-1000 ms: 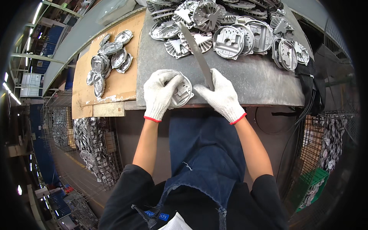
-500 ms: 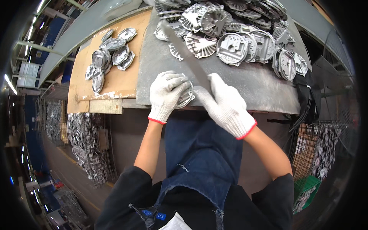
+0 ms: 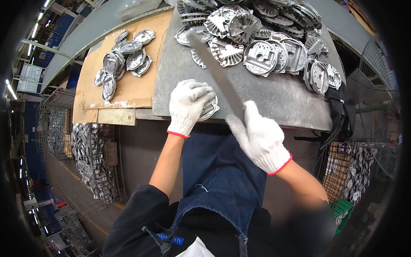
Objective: The person smooths the edges of aluminum die-cast components with a metal file at a workbench.
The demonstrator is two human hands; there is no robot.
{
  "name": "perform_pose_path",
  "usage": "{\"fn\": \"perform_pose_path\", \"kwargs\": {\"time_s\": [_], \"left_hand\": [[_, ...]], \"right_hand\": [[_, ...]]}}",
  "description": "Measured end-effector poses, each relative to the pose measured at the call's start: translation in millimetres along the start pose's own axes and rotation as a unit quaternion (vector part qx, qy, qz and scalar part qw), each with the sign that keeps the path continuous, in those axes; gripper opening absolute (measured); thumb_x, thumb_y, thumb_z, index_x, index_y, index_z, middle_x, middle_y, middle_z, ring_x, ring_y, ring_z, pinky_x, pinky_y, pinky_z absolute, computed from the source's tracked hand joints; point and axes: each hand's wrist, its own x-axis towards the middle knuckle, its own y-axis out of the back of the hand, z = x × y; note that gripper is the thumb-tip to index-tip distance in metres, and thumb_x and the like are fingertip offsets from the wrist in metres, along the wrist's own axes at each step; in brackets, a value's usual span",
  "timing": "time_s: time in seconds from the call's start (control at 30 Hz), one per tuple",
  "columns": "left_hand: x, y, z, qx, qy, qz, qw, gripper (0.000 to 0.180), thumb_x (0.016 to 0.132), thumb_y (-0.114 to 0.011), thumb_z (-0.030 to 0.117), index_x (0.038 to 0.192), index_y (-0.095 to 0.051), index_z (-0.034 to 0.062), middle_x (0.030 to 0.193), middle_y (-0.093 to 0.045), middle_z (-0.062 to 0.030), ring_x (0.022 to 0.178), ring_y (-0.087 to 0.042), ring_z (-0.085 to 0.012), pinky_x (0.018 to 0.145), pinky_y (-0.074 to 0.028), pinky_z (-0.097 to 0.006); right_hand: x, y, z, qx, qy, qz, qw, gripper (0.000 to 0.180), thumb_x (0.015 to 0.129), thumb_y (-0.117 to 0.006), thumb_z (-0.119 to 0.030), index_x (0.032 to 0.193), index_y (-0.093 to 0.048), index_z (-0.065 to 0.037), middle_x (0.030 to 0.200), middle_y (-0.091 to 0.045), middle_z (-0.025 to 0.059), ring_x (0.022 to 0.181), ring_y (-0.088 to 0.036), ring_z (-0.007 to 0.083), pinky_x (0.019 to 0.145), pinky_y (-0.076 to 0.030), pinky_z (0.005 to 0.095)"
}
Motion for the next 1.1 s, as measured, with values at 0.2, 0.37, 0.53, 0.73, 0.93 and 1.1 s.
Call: {"fn": "perform_pose_path", "kwargs": {"time_s": [0.2,0.37,0.53,0.73,0.93,1.1], "left_hand": [[-1.9,0.3,3.4,0.019,0.014,-0.011,1.0,0.018,0.083,-0.086,0.025,0.098,-0.091,0.0171,0.11,-0.084,-0.0041,0.117,-0.072,-0.0298,0.102,-0.058,-0.04],[-4.4,1.8,2.2,-0.027,0.016,0.002,1.0,0.019,0.082,-0.086,0.025,0.098,-0.091,0.0155,0.11,-0.083,-0.0048,0.116,-0.072,-0.0298,0.102,-0.058,-0.04],[-2.3,-0.2,-1.2,-0.02,0.019,-0.012,1.0,0.02,0.084,-0.086,0.027,0.099,-0.091,0.0151,0.111,-0.083,-0.0057,0.116,-0.073,-0.0287,0.102,-0.058,-0.04],[6.7,13.5,7.6,-0.024,0.043,-0.042,0.998,0.021,0.085,-0.087,0.028,0.099,-0.091,0.0133,0.108,-0.083,-0.0064,0.115,-0.073,-0.0289,0.102,-0.058,-0.04],[9.0,13.3,12.6,-0.03,0.038,-0.043,0.998,0.016,0.085,-0.086,0.025,0.095,-0.089,0.012,0.106,-0.082,-0.0074,0.109,-0.074,-0.0296,0.097,-0.059,-0.041],[9.1,23.1,10.7,0.07,-0.139,0.017,0.988,0.017,0.09,-0.083,0.025,0.095,-0.088,0.0098,0.099,-0.082,-0.0072,0.099,-0.077,-0.0293,0.093,-0.06,-0.041]], "right_hand": [[-6.7,-7.5,14.1,-0.07,0.022,-0.063,0.995,0.039,0.111,-0.07,-0.04,0.122,-0.056,-0.005,0.067,-0.069,0.0187,0.064,-0.073,0.0415,0.057,-0.056,0.0514],[-10.2,-14.0,11.5,-0.035,-0.013,-0.044,0.998,0.04,0.112,-0.067,-0.042,0.121,-0.057,-0.005,0.07,-0.071,0.0202,0.067,-0.074,0.0424,0.059,-0.056,0.0524],[-11.4,-11.5,19.1,-0.08,0.023,-0.075,0.994,0.042,0.114,-0.063,-0.044,0.123,-0.057,-0.004,0.07,-0.071,0.0208,0.066,-0.074,0.044,0.062,-0.058,0.0527],[13.0,-10.6,2.1,0.042,-0.067,-0.067,0.995,0.048,0.11,-0.068,-0.047,0.127,-0.056,-0.004,0.084,-0.075,0.0266,0.083,-0.076,0.0495,0.075,-0.058,0.058],[78.0,-63.6,8.7,0.048,-0.126,-0.107,0.985,0.064,0.095,-0.077,-0.056,0.127,-0.056,-0.004,0.109,-0.078,0.0304,0.108,-0.074,0.0517,0.091,-0.058,0.0591],[86.6,-69.6,1.2,0.11,-0.152,-0.112,0.976,0.063,0.089,-0.081,-0.054,0.122,-0.065,-0.002,0.113,-0.079,0.0272,0.112,-0.076,0.0464,0.095,-0.058,0.0524]]}}
